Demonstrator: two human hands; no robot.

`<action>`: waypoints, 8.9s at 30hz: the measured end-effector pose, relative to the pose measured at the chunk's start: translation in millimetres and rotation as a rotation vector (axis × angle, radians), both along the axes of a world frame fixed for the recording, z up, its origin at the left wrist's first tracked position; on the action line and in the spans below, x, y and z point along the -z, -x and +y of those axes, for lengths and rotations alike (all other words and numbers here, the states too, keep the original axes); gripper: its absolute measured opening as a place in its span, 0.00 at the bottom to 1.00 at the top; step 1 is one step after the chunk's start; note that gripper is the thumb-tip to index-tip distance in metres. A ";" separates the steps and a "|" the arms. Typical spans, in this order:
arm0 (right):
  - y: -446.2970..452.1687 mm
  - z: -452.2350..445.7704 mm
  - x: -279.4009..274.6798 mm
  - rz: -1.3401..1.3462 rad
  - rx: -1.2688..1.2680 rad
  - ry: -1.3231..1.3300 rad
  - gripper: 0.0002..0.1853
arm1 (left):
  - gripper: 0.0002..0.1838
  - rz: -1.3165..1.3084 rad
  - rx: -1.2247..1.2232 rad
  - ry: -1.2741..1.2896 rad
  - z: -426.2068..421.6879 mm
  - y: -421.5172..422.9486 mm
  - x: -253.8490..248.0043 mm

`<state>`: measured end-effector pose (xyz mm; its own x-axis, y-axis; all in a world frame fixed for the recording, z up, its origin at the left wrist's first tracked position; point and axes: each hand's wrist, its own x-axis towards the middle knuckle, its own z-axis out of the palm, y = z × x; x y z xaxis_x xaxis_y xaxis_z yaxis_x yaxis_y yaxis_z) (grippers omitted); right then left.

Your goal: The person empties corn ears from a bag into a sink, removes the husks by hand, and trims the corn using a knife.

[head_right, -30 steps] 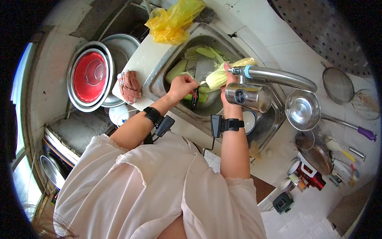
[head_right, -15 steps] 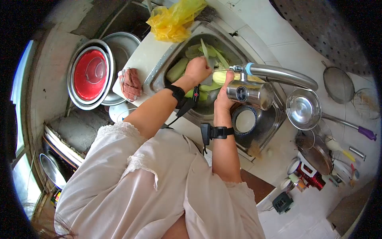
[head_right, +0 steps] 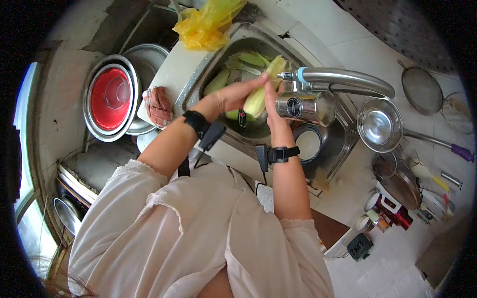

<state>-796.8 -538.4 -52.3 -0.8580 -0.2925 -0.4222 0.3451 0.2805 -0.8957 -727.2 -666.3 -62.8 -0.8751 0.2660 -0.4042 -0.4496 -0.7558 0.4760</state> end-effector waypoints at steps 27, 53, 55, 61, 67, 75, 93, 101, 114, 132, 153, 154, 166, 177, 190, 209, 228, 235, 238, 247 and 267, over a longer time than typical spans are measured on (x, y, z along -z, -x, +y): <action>-39.4 33.5 64.3 0.317 -0.828 -1.052 0.30 | 0.31 -0.053 0.396 1.948 -40.8 -64.4 -11.3; 51.2 140.3 23.5 0.607 -0.574 -0.793 0.27 | 0.29 0.193 0.308 1.092 30.9 -7.8 82.4; 46.7 129.7 16.6 0.650 -0.600 -0.821 0.27 | 0.31 0.075 0.221 0.966 23.2 -30.4 55.2; 22.4 77.2 23.2 0.770 -0.379 -0.490 0.20 | 0.34 0.015 -0.109 0.504 8.3 -45.9 44.5; -11.2 -3.6 0.3 0.217 -0.265 0.056 0.20 | 0.33 0.085 -0.163 0.506 2.1 -49.1 21.3; 4.5 -3.1 -5.3 0.307 -0.306 0.150 0.18 | 0.27 0.168 -0.233 0.291 -8.5 -35.4 33.5; 56.4 88.3 32.9 1.280 -0.640 -0.918 0.19 | 0.33 -0.044 -0.147 -0.086 -21.7 -51.2 19.7; 30.6 96.2 26.9 1.109 -0.741 -0.880 0.28 | 0.39 -0.030 -0.069 0.101 -26.2 -56.2 22.2; -25.6 89.8 -25.0 0.609 -0.356 -0.550 0.14 | 0.35 -0.034 0.045 0.208 -23.9 -54.5 21.6; -46.6 61.1 -44.6 1.131 -0.659 -0.788 0.11 | 0.23 -0.101 0.003 0.187 -0.6 -59.1 23.6; -0.5 73.2 4.8 1.103 -0.617 -1.049 0.14 | 0.30 0.089 -0.188 0.269 -34.3 -71.6 -0.6; 5.0 76.4 17.6 1.085 -0.640 -1.085 0.20 | 0.30 0.087 -0.199 0.268 -35.3 -71.5 0.2; 34.3 53.2 55.1 0.919 -0.631 -0.719 0.23 | 0.22 -0.087 -0.316 0.103 -4.3 -63.6 6.6; 19.1 4.0 4.1 -0.030 -0.038 0.098 0.20 | 0.23 -0.035 -0.417 -0.041 -6.1 -0.7 9.5; 10.4 9.4 4.2 0.129 0.054 0.052 0.15 | 0.16 0.029 -0.383 -0.078 5.6 7.5 22.2; -11.8 13.9 17.8 -0.185 0.438 0.642 0.13 | 0.28 -0.172 -0.609 -0.148 -1.5 12.9 47.2; 4.8 -6.9 -9.3 -0.315 -0.067 0.041 0.29 | 0.22 -0.132 -0.386 -0.068 -14.1 -5.2 22.8; 14.0 0.0 -17.3 -0.252 -0.263 -0.251 0.33 | 0.23 -0.087 -0.438 -0.326 -9.2 2.0 32.8; 9.4 2.9 -14.3 -0.321 -0.157 -0.203 0.34 | 0.21 -0.159 -0.484 -0.364 -10.1 1.3 31.4; -15.4 10.0 30.6 0.129 -0.505 -0.698 0.25 | 0.29 -0.500 -0.548 -0.291 -13.3 -29.1 41.0; -31.0 20.6 54.2 0.406 -0.809 -1.181 0.39 | 0.35 -0.083 0.731 1.940 18.4 -38.1 70.1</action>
